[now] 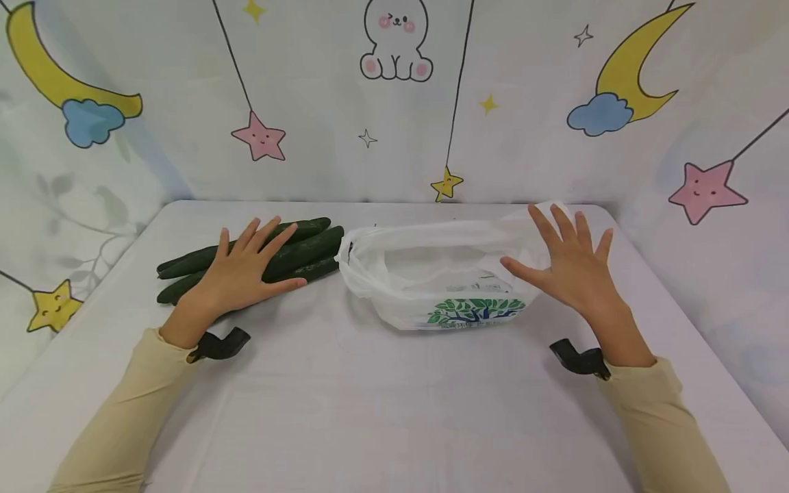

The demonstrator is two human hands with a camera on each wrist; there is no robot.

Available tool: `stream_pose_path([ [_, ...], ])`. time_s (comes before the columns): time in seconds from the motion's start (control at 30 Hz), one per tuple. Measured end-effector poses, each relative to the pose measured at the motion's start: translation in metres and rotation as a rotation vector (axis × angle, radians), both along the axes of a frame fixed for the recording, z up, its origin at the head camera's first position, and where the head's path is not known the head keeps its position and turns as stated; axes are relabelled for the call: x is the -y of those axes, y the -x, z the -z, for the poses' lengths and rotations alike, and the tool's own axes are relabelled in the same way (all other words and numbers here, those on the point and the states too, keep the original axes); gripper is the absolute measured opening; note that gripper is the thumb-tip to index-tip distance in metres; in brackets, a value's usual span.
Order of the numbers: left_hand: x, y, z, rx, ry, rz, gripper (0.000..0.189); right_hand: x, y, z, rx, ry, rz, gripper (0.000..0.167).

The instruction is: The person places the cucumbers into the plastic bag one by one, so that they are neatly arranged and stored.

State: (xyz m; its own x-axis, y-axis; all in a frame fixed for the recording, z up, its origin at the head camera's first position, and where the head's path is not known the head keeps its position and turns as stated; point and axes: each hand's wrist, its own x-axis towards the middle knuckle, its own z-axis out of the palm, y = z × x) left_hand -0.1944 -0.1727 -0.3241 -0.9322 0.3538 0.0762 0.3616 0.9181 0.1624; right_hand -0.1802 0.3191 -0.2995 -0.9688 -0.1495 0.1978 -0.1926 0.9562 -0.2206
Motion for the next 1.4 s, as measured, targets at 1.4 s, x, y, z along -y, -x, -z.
stream_pose_path([
  [1.4, 0.009, 0.008, 0.039, -0.059, 0.028, -0.048, 0.081, -0.010, -0.005, 0.034, -0.346, 0.254, 0.102, 0.064],
])
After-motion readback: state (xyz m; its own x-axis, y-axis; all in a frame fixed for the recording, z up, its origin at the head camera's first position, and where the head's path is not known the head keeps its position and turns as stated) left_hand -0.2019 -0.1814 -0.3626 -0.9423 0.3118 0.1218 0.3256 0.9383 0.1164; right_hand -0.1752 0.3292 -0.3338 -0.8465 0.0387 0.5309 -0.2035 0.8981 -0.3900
